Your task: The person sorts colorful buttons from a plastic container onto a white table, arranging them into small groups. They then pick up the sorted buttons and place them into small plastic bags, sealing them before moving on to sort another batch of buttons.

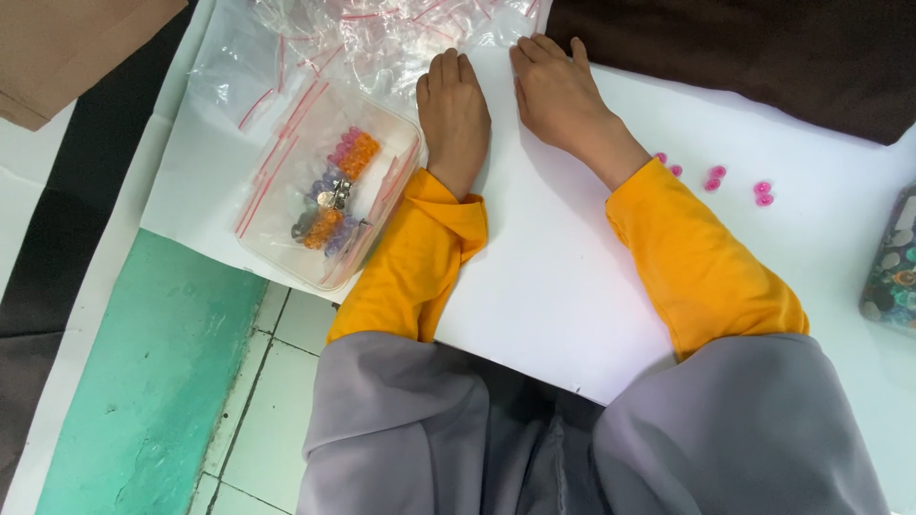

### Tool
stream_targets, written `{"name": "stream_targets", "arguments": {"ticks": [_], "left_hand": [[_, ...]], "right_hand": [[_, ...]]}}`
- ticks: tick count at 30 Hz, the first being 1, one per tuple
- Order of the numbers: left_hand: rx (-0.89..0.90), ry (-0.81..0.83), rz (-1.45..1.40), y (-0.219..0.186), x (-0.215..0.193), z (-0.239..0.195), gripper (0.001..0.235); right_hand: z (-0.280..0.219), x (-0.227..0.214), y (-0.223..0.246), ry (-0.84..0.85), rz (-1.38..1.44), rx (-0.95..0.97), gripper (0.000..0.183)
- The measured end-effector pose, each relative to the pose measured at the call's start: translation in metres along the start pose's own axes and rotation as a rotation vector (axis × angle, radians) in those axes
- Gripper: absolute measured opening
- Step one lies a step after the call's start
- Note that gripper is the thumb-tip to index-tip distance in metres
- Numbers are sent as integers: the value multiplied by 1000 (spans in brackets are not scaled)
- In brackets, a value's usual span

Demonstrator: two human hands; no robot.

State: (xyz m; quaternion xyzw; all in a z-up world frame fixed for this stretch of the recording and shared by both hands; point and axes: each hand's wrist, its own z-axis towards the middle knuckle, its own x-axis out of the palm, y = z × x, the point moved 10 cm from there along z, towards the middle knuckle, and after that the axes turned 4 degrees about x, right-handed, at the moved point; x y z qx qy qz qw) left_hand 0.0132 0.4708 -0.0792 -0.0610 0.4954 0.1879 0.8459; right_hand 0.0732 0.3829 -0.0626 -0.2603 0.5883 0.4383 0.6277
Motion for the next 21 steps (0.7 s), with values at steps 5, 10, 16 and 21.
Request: {"name": "stream_targets", "arguments": {"ticks": [5, 10, 16, 21], "left_hand": [[25, -72, -6, -10, -34, 5, 42], [57, -207, -70, -24, -82, 4, 41], [176, -340, -228, -59, -130, -10, 41], [412, -460, -432, -91, -164, -26, 35]], "right_hand": [[-6, -11, 2, 54, 105, 1, 39], [-11, -43, 8, 1, 416, 2, 44], [-32, -65, -19, 91, 1483, 619, 56], [-60, -81, -42, -10, 1405, 495, 19]]}}
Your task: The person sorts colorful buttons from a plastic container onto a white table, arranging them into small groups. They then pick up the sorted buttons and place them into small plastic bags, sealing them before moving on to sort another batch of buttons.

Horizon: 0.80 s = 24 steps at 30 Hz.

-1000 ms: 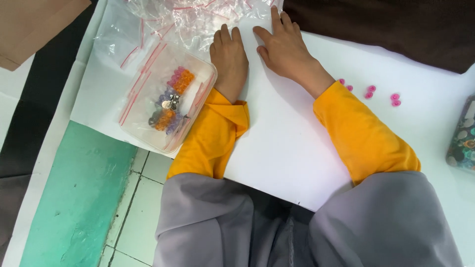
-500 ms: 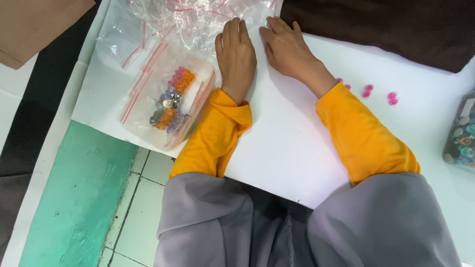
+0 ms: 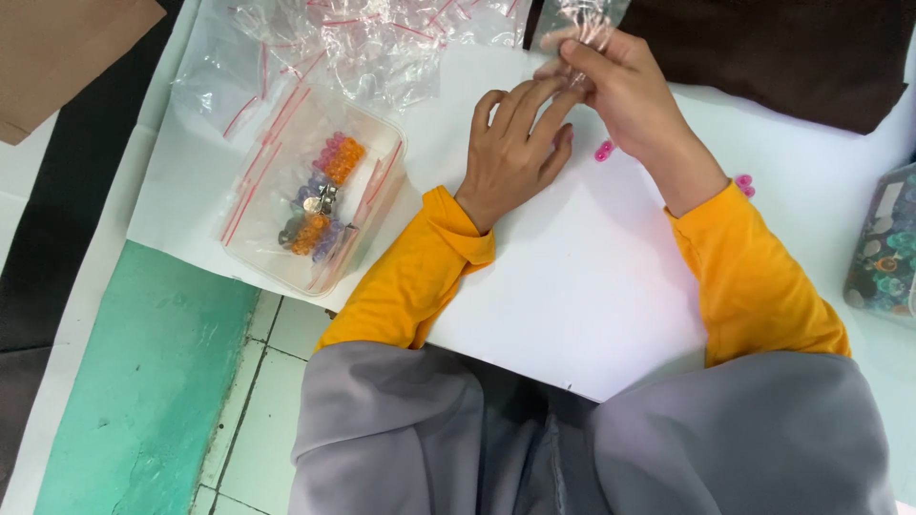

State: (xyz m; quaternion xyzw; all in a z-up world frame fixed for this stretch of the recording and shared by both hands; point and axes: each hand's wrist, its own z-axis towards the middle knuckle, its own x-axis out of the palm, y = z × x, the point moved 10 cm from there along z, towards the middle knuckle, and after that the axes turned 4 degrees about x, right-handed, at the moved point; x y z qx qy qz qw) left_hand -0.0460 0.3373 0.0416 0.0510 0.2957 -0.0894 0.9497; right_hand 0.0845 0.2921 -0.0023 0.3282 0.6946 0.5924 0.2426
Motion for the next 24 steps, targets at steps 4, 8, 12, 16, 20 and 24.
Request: {"name": "stream_targets", "arguments": {"ticks": [4, 8, 12, 16, 20, 24], "left_hand": [[63, -111, -96, -8, -7, -7, 25], [-105, -65, -300, 2, -5, -8, 33], [-361, 173, -640, -1, 16, -11, 41], [-579, 183, -996, -11, 53, -38, 38], [-832, 152, -1219, -7, 78, -58, 41], [-925, 104, -1402, 0, 94, -67, 46]], "right_hand": [[-33, -22, 6, 53, -23, -17, 17], [-70, -26, 20, 151, -441, 12, 19], [-85, -35, 13, 191, -573, -116, 21], [-94, -32, 4, 141, -596, -266, 17], [-108, -8, 16, 161, -887, -245, 26], [-118, -21, 43, 92, -1007, -164, 48]]}}
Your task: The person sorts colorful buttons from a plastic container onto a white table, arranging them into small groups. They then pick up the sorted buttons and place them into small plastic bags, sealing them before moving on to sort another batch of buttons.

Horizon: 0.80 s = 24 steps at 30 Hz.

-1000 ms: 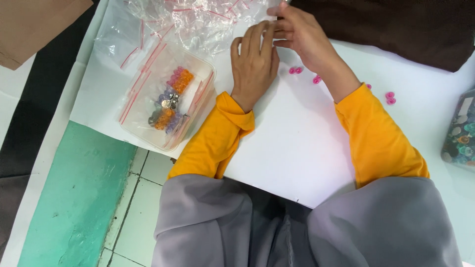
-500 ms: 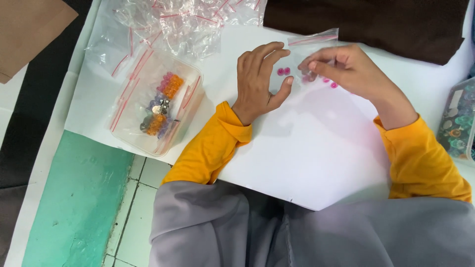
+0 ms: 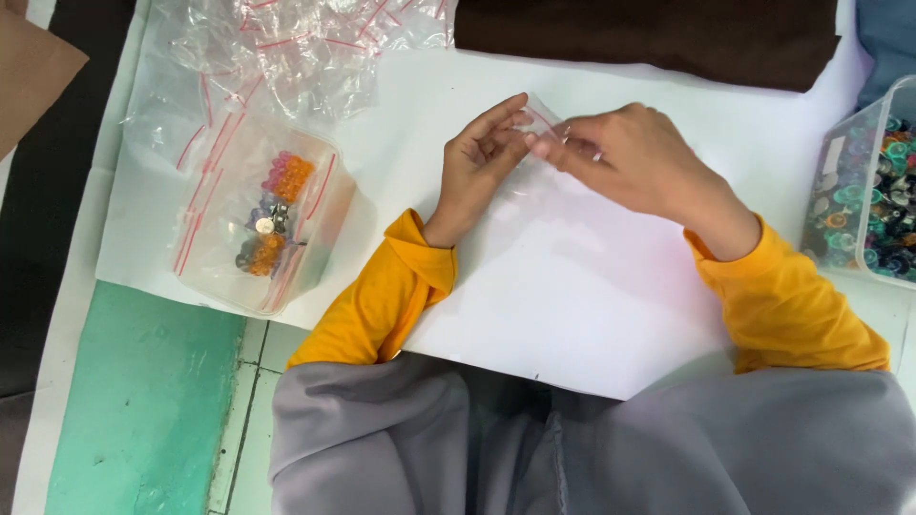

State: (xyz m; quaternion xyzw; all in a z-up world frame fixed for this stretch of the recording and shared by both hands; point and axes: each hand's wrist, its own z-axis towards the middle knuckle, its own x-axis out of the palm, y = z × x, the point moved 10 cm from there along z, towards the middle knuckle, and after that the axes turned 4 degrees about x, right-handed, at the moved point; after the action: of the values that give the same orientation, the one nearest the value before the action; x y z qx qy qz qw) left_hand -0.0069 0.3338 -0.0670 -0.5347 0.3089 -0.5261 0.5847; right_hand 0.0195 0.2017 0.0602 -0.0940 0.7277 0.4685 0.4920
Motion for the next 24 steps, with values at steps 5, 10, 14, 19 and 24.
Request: {"name": "stream_targets", "arguments": {"ticks": [5, 10, 14, 19, 24], "left_hand": [[36, 83, 157, -27, 14, -8, 46], [186, 111, 439, -40, 24, -18, 46], [334, 46, 662, -51, 22, -20, 45], [414, 81, 885, -68, 32, -21, 45], [579, -31, 1250, -84, 34, -25, 89]], "right_hand": [[5, -19, -32, -37, 119, 58, 20], [12, -3, -39, 101, 175, 53, 14], [16, 3, -46, 107, 326, 130, 10], [15, -2, -39, 12, 436, 71, 9], [16, 3, -34, -82, 442, 29, 8]]}}
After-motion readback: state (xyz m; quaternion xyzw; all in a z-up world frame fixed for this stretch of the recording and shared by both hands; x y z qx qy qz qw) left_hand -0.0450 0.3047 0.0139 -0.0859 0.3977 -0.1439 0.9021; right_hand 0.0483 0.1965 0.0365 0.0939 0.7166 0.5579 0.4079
